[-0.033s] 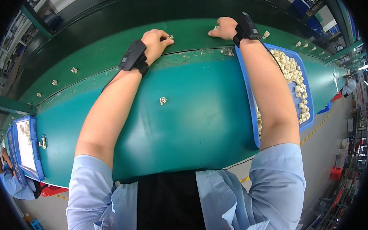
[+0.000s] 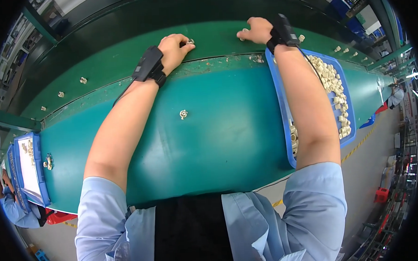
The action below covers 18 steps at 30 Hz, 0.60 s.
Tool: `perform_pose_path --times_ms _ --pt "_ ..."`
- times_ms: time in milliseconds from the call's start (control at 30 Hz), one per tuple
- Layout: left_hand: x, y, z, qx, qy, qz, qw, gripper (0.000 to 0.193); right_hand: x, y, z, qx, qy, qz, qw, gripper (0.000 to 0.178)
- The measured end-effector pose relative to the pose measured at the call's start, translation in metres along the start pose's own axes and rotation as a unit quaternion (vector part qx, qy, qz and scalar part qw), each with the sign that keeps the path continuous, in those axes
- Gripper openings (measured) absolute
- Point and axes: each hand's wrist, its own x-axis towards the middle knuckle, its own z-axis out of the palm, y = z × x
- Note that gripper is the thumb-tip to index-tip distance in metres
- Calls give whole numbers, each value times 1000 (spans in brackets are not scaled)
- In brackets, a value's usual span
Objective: The person assembles components by picking up a small base and a white plastic cap, fitting them together, and placing the finished unit onto the conveyor belt. This process is repeated as the person retrieves more caps from a blue tray and bases from the belt.
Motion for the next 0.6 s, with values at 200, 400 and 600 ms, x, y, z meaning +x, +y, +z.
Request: perform_pose_path --times_ms 200,400,600 --pt "-20 15 -19 -162 2 -90 983 26 -46 30 -75 121 -143 73 979 26" --pt "-55 47 -35 -246 -20 -109 963 19 -103 29 -50 70 -159 78 982 22" --pt "-82 64 -49 -267 -11 -97 959 15 -105 28 -50 127 -77 149 977 20"
